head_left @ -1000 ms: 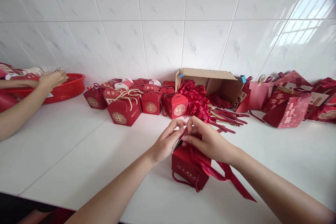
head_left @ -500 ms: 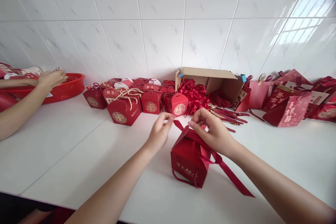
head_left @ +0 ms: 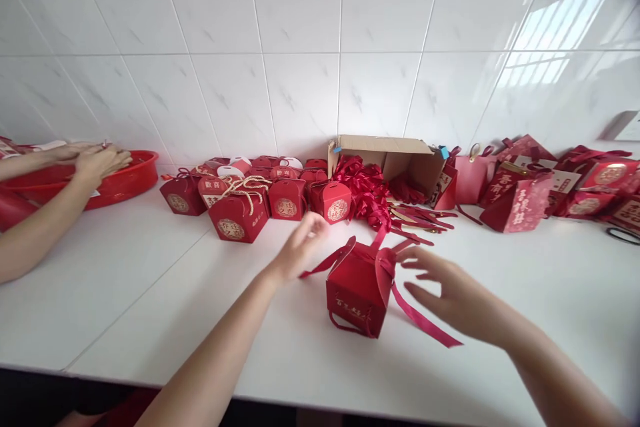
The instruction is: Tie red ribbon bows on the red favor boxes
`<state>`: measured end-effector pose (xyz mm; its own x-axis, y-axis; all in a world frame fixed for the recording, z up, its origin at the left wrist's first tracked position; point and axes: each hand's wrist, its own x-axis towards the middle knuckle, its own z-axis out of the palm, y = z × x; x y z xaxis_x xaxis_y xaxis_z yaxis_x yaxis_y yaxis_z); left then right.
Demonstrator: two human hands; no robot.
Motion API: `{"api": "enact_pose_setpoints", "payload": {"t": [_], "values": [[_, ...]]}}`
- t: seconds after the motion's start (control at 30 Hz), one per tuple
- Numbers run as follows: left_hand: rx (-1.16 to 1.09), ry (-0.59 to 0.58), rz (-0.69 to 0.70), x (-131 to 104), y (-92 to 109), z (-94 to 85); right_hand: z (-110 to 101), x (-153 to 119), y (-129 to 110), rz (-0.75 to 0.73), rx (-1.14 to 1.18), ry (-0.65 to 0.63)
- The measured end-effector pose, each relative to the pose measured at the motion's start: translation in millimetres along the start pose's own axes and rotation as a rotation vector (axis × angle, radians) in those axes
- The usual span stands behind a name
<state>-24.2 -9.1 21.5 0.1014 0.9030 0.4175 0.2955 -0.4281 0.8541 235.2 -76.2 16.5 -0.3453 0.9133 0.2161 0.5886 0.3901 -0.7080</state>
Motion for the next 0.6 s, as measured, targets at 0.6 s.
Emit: {"api": "enact_pose_setpoints", "payload": {"t": [0.6], "values": [[0.016,-0.28,-0.406,-110,39,-41.2,56,-22,3,-0.13,0.347,0.141]]}}
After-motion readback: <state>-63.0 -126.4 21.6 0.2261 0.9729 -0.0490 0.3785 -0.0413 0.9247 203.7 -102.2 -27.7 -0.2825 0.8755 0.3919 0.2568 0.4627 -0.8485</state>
